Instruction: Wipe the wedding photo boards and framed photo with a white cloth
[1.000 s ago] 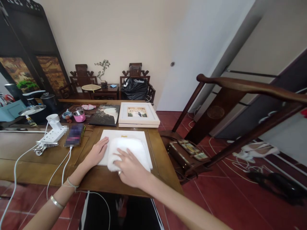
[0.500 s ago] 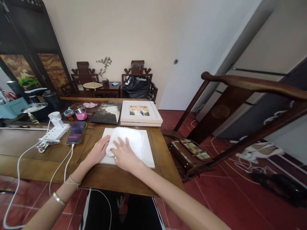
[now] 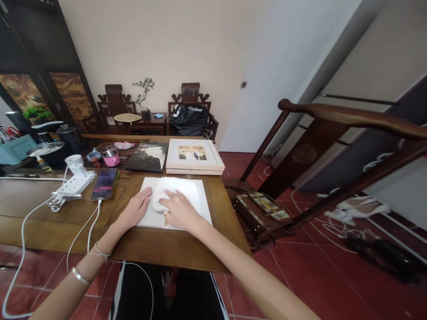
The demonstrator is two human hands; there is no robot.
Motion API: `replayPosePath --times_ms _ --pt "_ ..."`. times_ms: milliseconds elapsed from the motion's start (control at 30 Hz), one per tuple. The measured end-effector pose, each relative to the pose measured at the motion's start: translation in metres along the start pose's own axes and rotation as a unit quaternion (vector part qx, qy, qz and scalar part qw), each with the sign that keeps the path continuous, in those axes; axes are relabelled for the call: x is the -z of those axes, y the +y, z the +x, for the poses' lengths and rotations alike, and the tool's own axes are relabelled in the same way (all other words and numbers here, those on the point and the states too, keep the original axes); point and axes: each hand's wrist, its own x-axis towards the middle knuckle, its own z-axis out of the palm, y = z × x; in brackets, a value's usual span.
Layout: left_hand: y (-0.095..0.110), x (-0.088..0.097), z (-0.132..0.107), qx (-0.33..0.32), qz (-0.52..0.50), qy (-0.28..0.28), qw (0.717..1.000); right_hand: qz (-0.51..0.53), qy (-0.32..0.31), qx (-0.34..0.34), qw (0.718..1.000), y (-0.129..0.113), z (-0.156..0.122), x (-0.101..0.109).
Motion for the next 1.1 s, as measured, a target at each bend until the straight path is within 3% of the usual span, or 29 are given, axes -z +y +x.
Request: replayPosePath --times_ms 133,233,333,433,533,633,733,833,933,1100 --pt "0.005 0.005 0.001 0.016 -0.049 0.022 0.998 -0.015 0.027 -0.036 0.999 0.009 0.030 -0.006" --pt "0.009 0.010 0.001 0.030 -0.093 0.061 0.993 -0.016 0.016 -0.003 1.000 -0.003 0.033 -0.012" --pt "0.013 0.013 0.000 0.037 -0.112 0.087 0.989 0.013 -0.013 0.079 0.997 -0.021 0.015 -0.012" --pt "0.014 0.012 -0.001 0.038 -0.097 0.073 0.992 0.048 -0.041 0.124 0.990 -0.036 -0.014 -0.002" --pt "0.011 0.009 -0.001 0.035 -0.066 0.031 0.997 0.062 -0.066 0.128 0.988 -0.040 -0.037 0.012" --pt "0.008 0.005 -0.001 0.029 -0.036 0.015 0.999 0.040 -0.077 0.077 0.993 -0.030 -0.041 0.020" --pt "0.007 0.004 0.000 0.026 -0.017 0.005 1.000 0.005 -0.056 0.010 0.998 -0.010 -0.024 0.020" --pt "0.007 0.004 0.001 0.024 -0.012 0.001 1.000 0.014 -0.032 -0.016 0.999 0.011 0.009 0.019" --pt "0.008 0.005 0.001 0.013 -0.006 0.000 1.000 0.039 -0.023 -0.006 0.999 0.021 0.048 0.020" --pt "0.007 0.006 0.001 0.011 -0.001 0.005 1.000 0.069 -0.011 0.029 0.997 0.015 0.102 0.016"
